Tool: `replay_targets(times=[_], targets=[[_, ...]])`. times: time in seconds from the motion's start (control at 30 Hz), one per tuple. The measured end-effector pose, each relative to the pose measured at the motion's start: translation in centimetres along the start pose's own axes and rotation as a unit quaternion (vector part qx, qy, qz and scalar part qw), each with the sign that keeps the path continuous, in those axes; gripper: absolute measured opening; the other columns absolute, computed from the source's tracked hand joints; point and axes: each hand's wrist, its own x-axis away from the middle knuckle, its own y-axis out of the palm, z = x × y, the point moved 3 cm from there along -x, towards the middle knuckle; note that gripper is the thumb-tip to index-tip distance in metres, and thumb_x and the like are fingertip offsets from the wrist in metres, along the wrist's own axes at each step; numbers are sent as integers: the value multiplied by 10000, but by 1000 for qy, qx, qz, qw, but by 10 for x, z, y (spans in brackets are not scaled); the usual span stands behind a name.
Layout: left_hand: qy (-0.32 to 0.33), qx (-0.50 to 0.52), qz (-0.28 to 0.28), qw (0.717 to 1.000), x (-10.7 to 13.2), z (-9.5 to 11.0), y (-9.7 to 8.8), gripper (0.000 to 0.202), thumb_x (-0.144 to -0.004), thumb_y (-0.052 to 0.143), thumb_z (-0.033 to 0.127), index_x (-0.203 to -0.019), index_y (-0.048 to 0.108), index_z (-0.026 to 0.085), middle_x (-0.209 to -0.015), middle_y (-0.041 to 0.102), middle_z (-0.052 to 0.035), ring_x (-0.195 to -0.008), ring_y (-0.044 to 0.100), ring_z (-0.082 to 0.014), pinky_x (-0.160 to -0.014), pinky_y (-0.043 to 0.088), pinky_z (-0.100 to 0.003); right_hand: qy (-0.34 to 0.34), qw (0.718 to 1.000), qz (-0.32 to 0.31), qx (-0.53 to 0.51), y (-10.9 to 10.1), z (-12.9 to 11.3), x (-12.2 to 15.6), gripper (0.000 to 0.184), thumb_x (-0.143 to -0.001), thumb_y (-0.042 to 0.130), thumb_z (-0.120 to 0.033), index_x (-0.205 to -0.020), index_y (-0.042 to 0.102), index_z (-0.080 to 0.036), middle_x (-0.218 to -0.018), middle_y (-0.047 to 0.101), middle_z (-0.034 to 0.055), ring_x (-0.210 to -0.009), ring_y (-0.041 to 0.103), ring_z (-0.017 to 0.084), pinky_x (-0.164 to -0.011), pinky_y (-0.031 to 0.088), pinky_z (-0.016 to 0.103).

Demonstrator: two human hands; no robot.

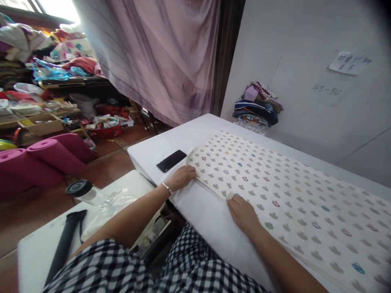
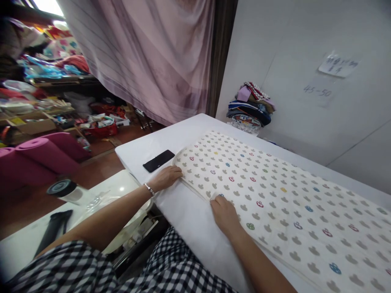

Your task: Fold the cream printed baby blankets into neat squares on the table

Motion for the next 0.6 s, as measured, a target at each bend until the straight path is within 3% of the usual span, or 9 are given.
replay_targets(times=[0.23, 0.37, 0.5, 0.6], targets=[[-9, 26, 16, 1000, 10, -3, -2, 253, -830, 422, 107, -918, 640, 200, -964, 600, -61, -928, 534, -168, -834, 415, -308, -32, 999, 26, -18, 2, -4, 1, 276, -906, 333, -144, -839, 598, -191, -797, 561, 57, -748, 512, 169, -646, 410, 269], [-8, 42, 21, 999, 13, -3, -6, 269, -777, 455, 86, -932, 636, 211, -971, 599, -55, -939, 537, -172, -841, 425, -314, -27, 999, 23, -29, 1, -5, 0, 236, -912, 350, -184, -898, 585, -206, -817, 566, 48, -746, 523, 165, -651, 422, 267], [-4, 50, 20, 999, 14, -6, -10, 347, -709, 469, 37, -962, 618, 221, -991, 591, -39, -952, 534, -167, -863, 414, -308, -14, 1000, 18, 4, 7, -9, -5, 214, -891, 422, -228, -1063, 547, -216, -881, 576, 53, -766, 544, 183, -628, 428, 280], [-7, 44, 22, 999, 14, -9, -10, 351, -719, 457, 20, -961, 609, 224, -985, 600, -34, -944, 537, -164, -852, 411, -307, -7, 998, 14, 57, 17, -13, -10, 201, -866, 430, -156, -1000, 563, -223, -826, 578, 38, -703, 546, 178, -561, 397, 263]])
